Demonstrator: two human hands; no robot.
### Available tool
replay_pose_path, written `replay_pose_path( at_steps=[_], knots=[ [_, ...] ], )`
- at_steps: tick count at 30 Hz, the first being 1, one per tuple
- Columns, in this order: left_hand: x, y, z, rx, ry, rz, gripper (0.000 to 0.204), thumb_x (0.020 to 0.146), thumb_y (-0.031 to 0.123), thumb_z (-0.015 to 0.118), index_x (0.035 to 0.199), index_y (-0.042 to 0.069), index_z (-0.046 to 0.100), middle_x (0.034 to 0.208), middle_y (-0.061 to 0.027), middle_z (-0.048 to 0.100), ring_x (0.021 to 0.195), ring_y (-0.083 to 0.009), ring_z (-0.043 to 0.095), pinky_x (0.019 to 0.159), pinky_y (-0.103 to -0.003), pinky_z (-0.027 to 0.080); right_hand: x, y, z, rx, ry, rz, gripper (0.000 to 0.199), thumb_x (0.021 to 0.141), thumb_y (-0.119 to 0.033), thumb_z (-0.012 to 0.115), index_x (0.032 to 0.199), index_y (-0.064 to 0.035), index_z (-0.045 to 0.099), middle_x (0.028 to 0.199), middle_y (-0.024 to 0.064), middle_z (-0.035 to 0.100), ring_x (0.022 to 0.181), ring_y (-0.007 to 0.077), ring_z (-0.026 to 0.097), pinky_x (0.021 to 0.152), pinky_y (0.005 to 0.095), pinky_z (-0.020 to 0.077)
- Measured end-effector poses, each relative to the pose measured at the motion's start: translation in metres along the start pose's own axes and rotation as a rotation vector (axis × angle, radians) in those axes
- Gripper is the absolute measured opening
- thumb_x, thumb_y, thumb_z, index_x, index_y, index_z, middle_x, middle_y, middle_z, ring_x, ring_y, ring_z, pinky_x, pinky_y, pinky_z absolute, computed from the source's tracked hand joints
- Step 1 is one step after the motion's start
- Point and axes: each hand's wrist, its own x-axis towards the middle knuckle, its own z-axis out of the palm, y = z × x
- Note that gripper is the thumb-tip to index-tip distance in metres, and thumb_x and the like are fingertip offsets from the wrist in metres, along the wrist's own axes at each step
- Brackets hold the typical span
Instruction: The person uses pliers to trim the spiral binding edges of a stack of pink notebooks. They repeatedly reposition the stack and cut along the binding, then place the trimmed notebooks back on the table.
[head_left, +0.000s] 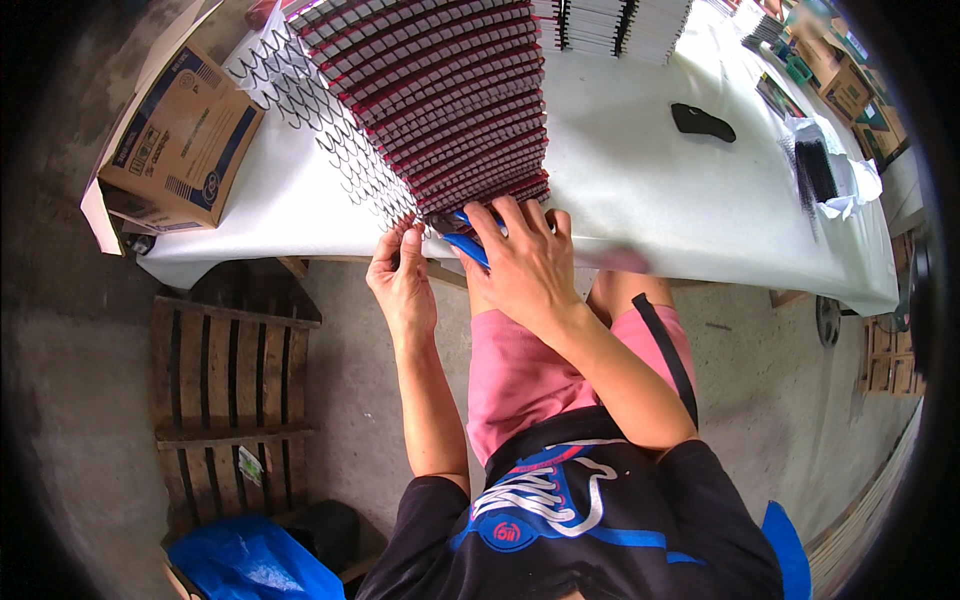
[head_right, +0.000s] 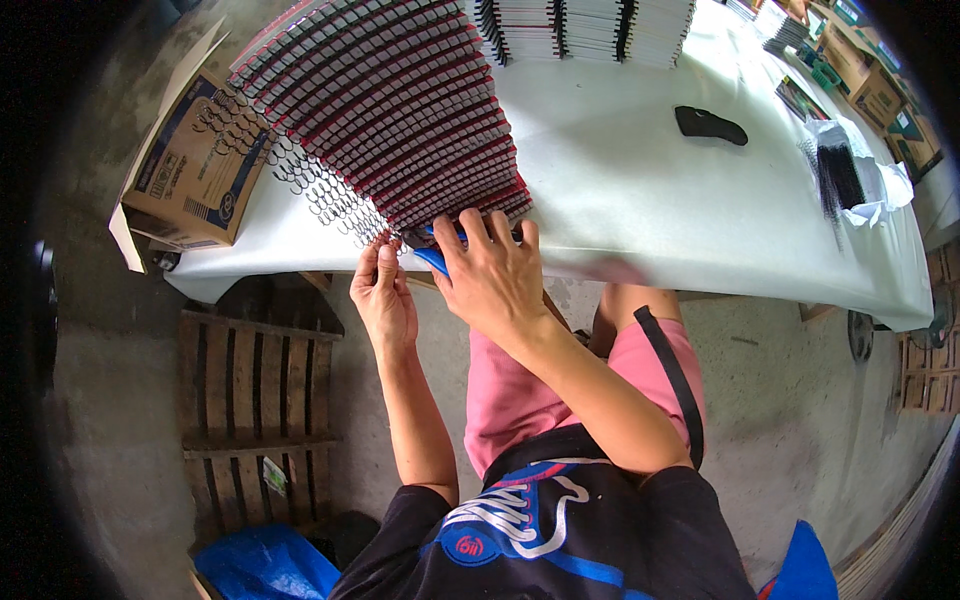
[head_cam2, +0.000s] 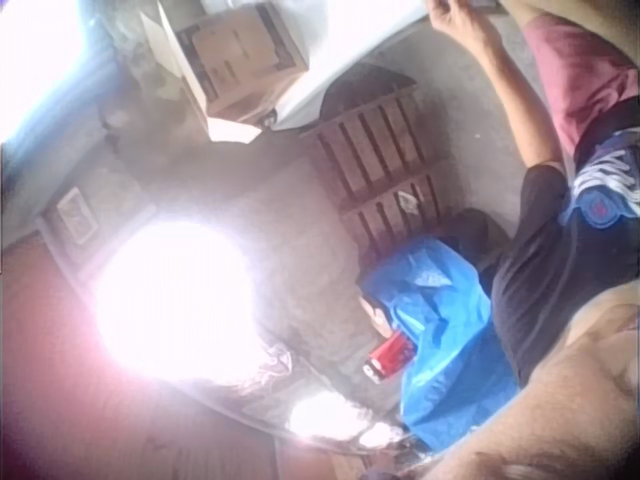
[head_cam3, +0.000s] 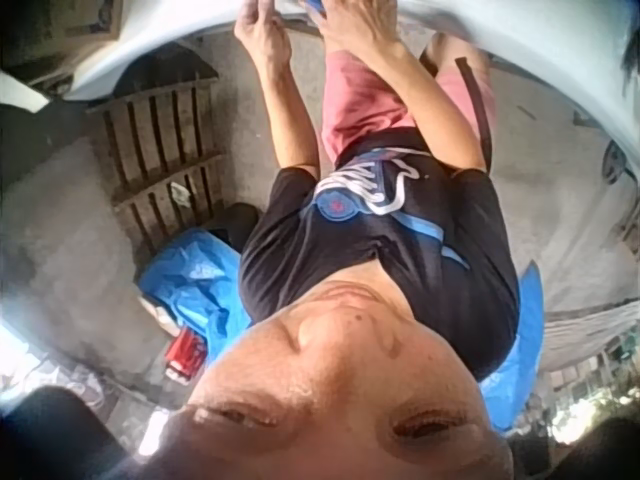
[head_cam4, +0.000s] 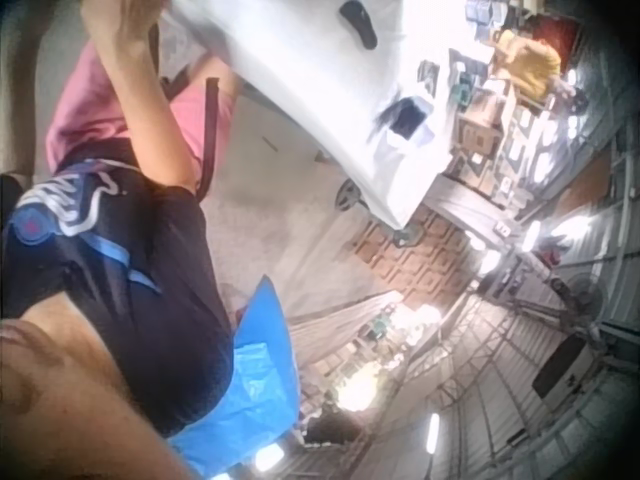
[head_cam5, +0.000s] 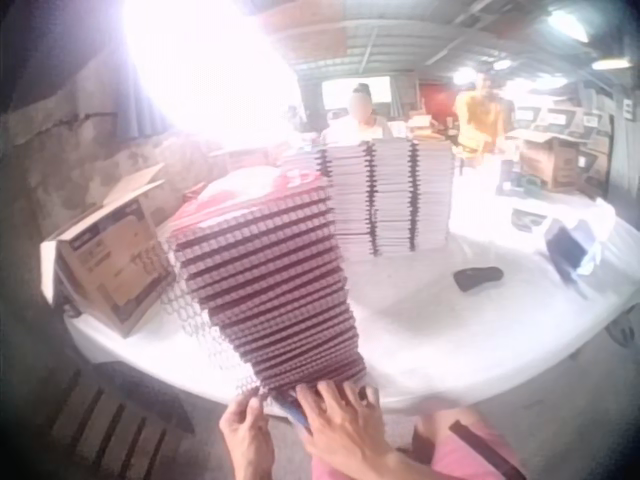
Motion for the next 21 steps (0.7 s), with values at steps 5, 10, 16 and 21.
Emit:
replay_pose_path(
  at_steps=[5,10,16,21],
  knots=[
    [0.001,0.001,-0.005,0.005,-0.018,0.008,0.024,0.088,0.010,0.063,0.108,-0.003,0.062,0.097,-0.0040,0.063,0.072,-0.0029,0.048,0.055,-0.016,0.031,-0.003,0.002,-0.003,0.045,0.052,0.008,0.039,0.070,-0.030,0.071,0.102,-0.0144,0.057,0.090,0.0015,0.050,0.085,0.0194,0.050,0.075,0.0419,0.0347],
    [0.000,0.000,-0.002,0.004,-0.018,0.010,0.025,0.088,0.010,0.063,0.109,-0.003,0.061,0.096,-0.0042,0.063,0.069,-0.0008,0.045,0.054,-0.015,0.030,0.000,-0.002,-0.001,0.075,-0.046,0.013,0.038,0.072,-0.030,0.070,0.105,-0.0144,0.058,0.093,0.0036,0.055,0.083,0.0226,0.056,0.072,0.0411,0.0402],
    [-0.001,-0.003,-0.003,-0.121,-0.104,-0.040,0.018,0.090,0.011,0.060,0.105,0.000,0.060,0.093,-0.0037,0.062,0.066,0.0016,0.042,0.053,-0.013,0.031,-0.002,0.007,0.000,0.263,-0.218,0.137,0.038,0.073,-0.028,0.070,0.106,-0.0148,0.059,0.087,0.0066,0.059,0.075,0.0288,0.061,0.067,0.0395,0.0487],
    [-0.003,0.002,-0.001,-0.516,-0.053,-0.219,0.024,0.093,0.026,0.054,0.098,0.003,0.058,0.090,-0.0066,0.059,0.075,-0.0101,0.049,0.061,-0.019,0.042,-0.004,0.006,-0.021,0.191,-0.076,0.050,0.038,0.074,-0.031,0.070,0.107,-0.0156,0.059,0.092,0.0048,0.058,0.083,0.0255,0.058,0.074,0.0402,0.0440]
  ],
)
